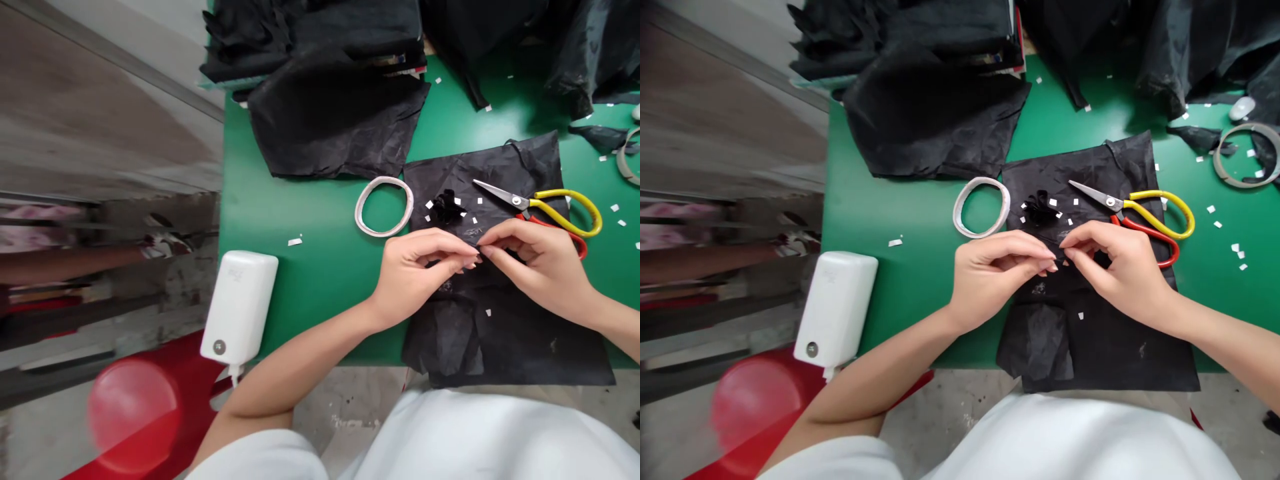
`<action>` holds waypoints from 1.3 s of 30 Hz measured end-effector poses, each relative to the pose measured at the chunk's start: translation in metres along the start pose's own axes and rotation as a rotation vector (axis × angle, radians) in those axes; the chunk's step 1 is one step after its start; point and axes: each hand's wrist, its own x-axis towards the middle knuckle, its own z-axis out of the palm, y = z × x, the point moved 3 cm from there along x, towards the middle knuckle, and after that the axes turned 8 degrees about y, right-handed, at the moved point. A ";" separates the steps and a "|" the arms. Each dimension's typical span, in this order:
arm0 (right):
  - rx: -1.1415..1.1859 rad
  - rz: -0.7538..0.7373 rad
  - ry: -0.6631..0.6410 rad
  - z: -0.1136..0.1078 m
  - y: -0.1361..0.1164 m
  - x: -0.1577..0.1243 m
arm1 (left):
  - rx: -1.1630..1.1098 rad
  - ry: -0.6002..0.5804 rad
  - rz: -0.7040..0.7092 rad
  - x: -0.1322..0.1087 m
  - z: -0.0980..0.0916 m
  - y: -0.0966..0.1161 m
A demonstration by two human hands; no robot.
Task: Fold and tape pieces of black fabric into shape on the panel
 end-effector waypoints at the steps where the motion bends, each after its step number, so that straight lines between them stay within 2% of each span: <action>1: 0.024 0.031 -0.004 0.001 0.001 -0.001 | -0.010 0.003 -0.044 0.000 0.001 -0.001; 7: 0.105 0.126 0.048 0.004 0.004 -0.001 | -0.051 0.029 -0.220 -0.001 0.003 -0.008; 13: 0.076 0.085 0.085 0.006 0.001 -0.004 | -0.131 0.049 -0.332 -0.001 0.005 -0.010; 25: -0.079 -0.025 0.137 0.008 0.002 -0.009 | -0.113 0.074 -0.399 0.000 0.004 -0.012; 39: -0.367 -0.300 0.179 0.008 -0.007 -0.011 | -0.113 0.101 -0.410 -0.002 0.005 -0.014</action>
